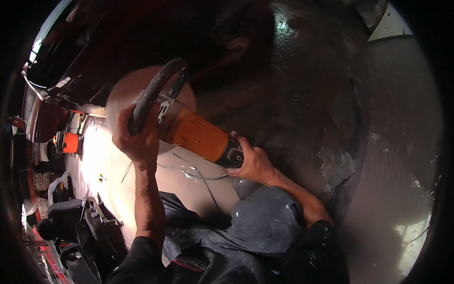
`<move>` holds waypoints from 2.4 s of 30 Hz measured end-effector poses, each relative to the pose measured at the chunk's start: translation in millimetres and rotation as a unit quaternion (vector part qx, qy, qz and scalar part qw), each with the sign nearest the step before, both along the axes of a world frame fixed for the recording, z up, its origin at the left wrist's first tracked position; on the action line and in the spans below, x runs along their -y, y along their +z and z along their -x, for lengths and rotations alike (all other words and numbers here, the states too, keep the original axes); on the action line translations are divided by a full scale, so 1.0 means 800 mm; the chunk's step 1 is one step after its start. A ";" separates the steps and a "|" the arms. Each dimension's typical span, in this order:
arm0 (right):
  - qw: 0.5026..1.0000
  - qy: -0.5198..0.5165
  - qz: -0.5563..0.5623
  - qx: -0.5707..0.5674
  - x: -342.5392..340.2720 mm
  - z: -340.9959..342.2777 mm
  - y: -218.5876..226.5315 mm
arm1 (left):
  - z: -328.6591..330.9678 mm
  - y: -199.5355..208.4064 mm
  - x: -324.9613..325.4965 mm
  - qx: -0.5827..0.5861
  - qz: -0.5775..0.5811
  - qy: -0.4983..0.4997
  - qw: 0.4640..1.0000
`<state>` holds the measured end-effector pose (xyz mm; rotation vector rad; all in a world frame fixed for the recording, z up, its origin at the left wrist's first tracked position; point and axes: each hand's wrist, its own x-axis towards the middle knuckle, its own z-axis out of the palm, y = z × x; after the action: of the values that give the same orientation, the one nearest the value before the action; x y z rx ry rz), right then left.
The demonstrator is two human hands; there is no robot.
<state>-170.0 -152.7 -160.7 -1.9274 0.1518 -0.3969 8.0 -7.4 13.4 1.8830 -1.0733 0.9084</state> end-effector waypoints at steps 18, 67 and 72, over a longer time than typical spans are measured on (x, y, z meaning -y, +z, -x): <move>0.988 -0.148 -0.010 0.044 0.025 0.038 -0.029 | 0.014 0.002 0.129 0.002 -0.050 -0.150 0.987; 0.983 -0.174 -0.056 0.025 0.084 0.012 0.153 | -0.006 0.179 0.215 -0.019 -0.069 -0.194 0.978; 0.988 -0.119 -0.065 -0.076 0.054 0.039 0.184 | 0.004 0.173 0.140 0.016 0.000 -0.153 0.988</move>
<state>-201.3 -196.1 -13.7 -1.8140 0.5004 -0.3878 4.9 -119.6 151.5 1.6483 -1.3376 0.7625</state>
